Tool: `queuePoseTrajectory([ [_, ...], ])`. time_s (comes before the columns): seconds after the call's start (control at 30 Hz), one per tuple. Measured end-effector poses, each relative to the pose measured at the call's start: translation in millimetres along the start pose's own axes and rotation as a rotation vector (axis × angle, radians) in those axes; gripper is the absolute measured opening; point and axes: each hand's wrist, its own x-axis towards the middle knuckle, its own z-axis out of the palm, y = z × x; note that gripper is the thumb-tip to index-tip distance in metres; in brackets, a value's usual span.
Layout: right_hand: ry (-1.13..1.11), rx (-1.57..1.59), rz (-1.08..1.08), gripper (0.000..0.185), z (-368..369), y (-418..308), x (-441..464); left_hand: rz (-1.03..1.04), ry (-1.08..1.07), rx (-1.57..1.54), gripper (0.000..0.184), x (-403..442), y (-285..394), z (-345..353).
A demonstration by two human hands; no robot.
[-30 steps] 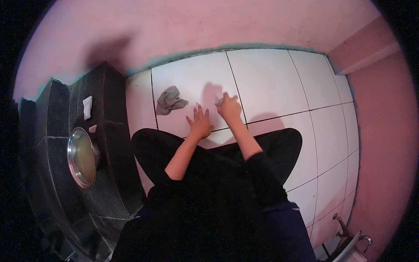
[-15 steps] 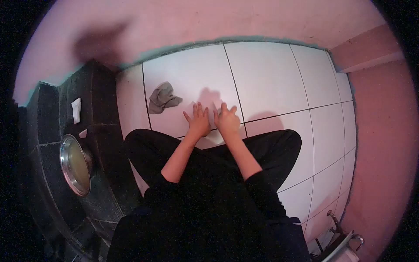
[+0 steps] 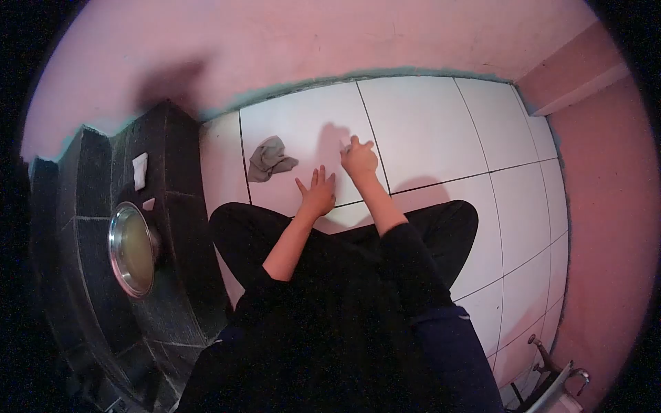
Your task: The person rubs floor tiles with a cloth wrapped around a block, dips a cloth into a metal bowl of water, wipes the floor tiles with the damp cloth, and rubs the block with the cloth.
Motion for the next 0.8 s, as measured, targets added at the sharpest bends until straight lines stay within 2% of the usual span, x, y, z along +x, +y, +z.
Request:
queuePoseTrajectory([
  [0.23, -0.014, 0.012, -0.052, 0.039, -10, 41, -116, -0.012, -0.051, -0.034, 0.065, 1, 8, -8],
  [0.37, -0.021, 0.003, -0.024, 0.038, -12, 40, -122, 0.010, -0.070, 0.002, 0.065, 6, 12, -2],
  [0.63, 0.021, 0.010, -0.017, 0.037, -5, 14, -48, 0.000, -0.124, 0.051, 0.062, 11, 14, -4],
  [0.7, 0.064, 0.025, -0.003, 0.038, -2, 5, -19, 0.003, -0.046, 0.087, 0.061, 13, 13, 4],
  [0.8, 0.033, 0.025, 0.042, 0.040, -4, -15, 19, 0.020, -0.038, 0.100, 0.058, 8, 14, 1],
])
